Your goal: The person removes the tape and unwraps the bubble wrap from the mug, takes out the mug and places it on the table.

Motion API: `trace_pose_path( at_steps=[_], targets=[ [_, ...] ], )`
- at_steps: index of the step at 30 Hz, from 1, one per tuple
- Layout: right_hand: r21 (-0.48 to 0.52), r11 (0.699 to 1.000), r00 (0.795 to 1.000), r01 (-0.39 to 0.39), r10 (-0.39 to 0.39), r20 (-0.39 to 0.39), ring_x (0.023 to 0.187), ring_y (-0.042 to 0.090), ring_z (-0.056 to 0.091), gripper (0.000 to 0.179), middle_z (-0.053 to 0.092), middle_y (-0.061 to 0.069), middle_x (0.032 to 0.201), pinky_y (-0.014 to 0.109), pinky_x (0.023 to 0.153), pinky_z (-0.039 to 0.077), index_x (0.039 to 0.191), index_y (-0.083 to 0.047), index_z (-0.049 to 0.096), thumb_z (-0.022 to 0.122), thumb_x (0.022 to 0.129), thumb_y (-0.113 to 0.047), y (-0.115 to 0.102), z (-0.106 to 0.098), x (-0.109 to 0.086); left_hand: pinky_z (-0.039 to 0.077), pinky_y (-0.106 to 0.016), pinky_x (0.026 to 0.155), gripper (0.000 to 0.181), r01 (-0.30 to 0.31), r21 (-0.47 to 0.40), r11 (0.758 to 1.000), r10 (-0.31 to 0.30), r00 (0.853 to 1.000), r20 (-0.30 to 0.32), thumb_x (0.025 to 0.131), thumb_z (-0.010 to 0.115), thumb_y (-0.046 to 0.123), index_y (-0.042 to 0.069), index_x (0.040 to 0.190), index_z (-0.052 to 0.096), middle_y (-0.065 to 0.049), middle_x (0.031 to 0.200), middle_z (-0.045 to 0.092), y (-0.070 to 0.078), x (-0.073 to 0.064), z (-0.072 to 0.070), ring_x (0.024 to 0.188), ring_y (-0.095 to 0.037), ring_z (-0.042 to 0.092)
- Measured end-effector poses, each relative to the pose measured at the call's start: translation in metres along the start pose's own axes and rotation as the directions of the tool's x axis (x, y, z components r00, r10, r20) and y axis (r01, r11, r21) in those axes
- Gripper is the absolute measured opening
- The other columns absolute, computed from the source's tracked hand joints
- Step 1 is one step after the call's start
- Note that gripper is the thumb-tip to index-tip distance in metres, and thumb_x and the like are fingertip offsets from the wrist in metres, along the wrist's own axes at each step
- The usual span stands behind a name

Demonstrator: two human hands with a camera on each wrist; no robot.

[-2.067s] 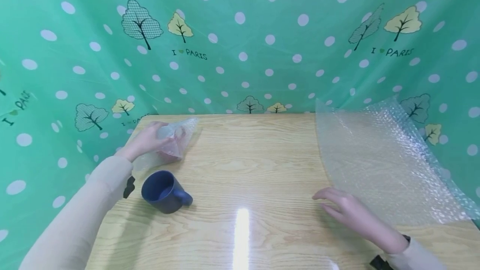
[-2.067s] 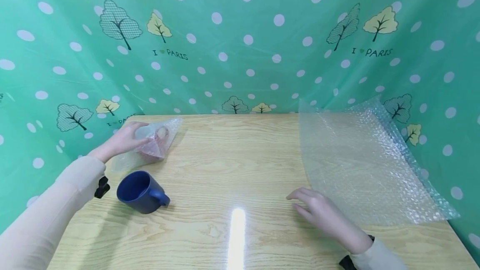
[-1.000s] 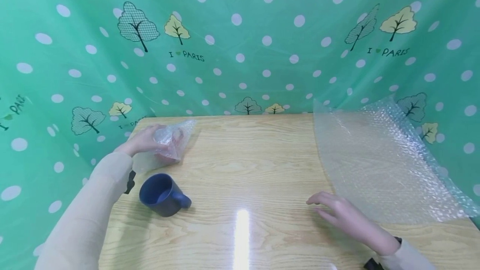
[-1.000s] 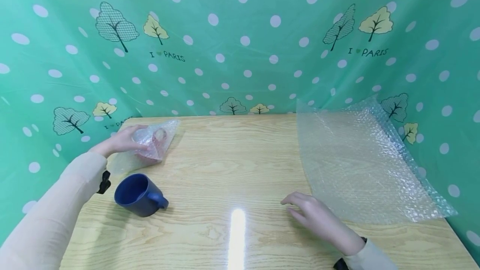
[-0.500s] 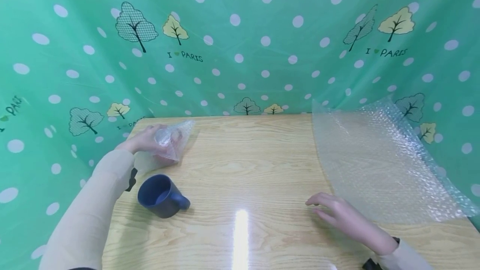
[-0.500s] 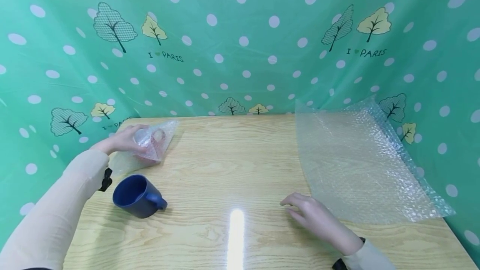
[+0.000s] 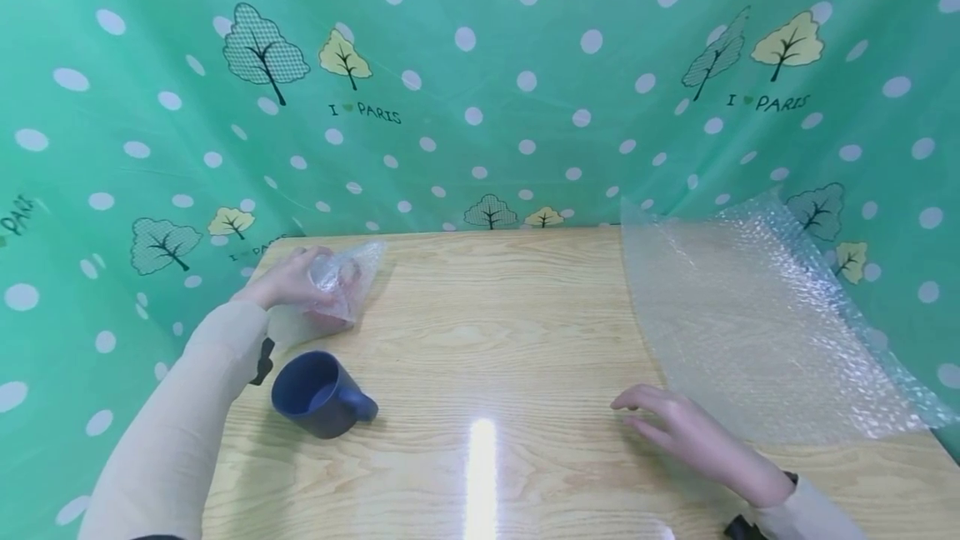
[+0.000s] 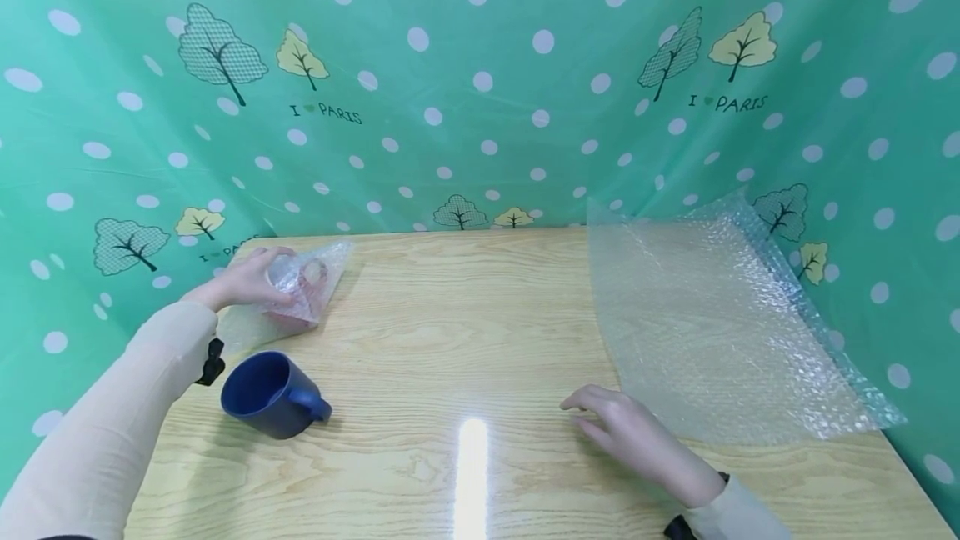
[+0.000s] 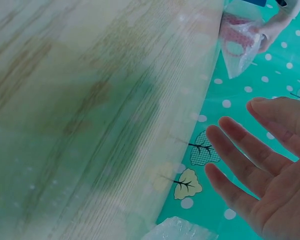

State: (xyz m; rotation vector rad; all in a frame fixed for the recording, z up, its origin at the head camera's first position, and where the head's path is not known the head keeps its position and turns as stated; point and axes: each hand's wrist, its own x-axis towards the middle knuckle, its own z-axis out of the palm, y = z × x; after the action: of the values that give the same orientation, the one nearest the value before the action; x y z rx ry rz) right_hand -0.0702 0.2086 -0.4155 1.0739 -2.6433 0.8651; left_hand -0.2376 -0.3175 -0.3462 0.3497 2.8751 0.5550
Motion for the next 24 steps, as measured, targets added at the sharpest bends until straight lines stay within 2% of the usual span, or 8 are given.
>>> trace_pose_path(
  at_steps=[5, 10, 14, 20, 24],
  targets=[
    [-0.004, 1.0, 1.0, 0.007, -0.007, -0.008, 0.084, 0.018, 0.061, 0.026, 0.064, 0.001, 0.093, 0.029, 0.069, 0.053, 0.095, -0.006, 0.061, 0.065, 0.072, 0.004, 0.001, 0.0, 0.001, 0.027, -0.063, 0.092, 0.085, 0.017, 0.021, 1.0, -0.018, 1.0, 0.012, 0.068, 0.073, 0.036, 0.001, 0.132, 0.029, -0.031, 0.13, 0.027, 0.005, -0.002, -0.002, 0.116, -0.049, 0.028],
    [-0.007, 0.999, 0.999, -0.038, 0.038, 0.021, 0.085, 0.018, 0.061, 0.025, 0.064, 0.001, 0.094, 0.031, 0.071, 0.053, 0.096, -0.007, 0.062, 0.064, 0.073, 0.003, 0.0, 0.0, 0.001, 0.03, -0.062, 0.091, 0.084, 0.003, 0.043, 0.999, -0.003, 1.0, -0.003, 0.068, 0.073, 0.035, 0.001, 0.132, 0.03, -0.031, 0.128, 0.029, 0.01, -0.003, -0.006, 0.114, -0.048, 0.031],
    [-0.001, 0.997, 0.996, -0.071, 0.071, 0.052, 0.087, 0.019, 0.061, 0.024, 0.064, 0.002, 0.095, 0.031, 0.072, 0.053, 0.097, -0.006, 0.061, 0.063, 0.075, 0.002, 0.0, -0.001, 0.003, 0.033, -0.061, 0.088, 0.083, -0.022, 0.072, 0.997, 0.023, 1.0, -0.02, 0.067, 0.074, 0.034, 0.002, 0.13, 0.031, -0.029, 0.127, 0.032, 0.017, -0.002, -0.01, 0.112, -0.047, 0.034],
    [0.002, 0.997, 0.996, -0.073, 0.073, 0.056, 0.086, 0.019, 0.061, 0.023, 0.064, 0.003, 0.094, 0.031, 0.072, 0.053, 0.098, -0.005, 0.061, 0.062, 0.076, 0.001, 0.0, 0.0, 0.007, 0.04, -0.058, 0.081, 0.08, -0.089, 0.142, 0.986, 0.095, 0.995, -0.04, 0.066, 0.073, 0.034, 0.001, 0.128, 0.034, -0.027, 0.117, 0.038, 0.03, 0.001, -0.016, 0.103, -0.043, 0.042],
    [0.017, 0.998, 0.996, -0.068, 0.067, 0.063, 0.086, 0.019, 0.061, 0.024, 0.063, 0.004, 0.095, 0.03, 0.072, 0.052, 0.098, -0.005, 0.06, 0.062, 0.075, 0.002, 0.0, -0.001, 0.011, 0.039, -0.056, 0.082, 0.08, -0.09, 0.173, 0.981, 0.099, 0.994, -0.041, 0.066, 0.073, 0.039, 0.004, 0.128, 0.036, -0.022, 0.117, 0.039, 0.041, 0.003, -0.018, 0.102, -0.039, 0.041]
  ],
)
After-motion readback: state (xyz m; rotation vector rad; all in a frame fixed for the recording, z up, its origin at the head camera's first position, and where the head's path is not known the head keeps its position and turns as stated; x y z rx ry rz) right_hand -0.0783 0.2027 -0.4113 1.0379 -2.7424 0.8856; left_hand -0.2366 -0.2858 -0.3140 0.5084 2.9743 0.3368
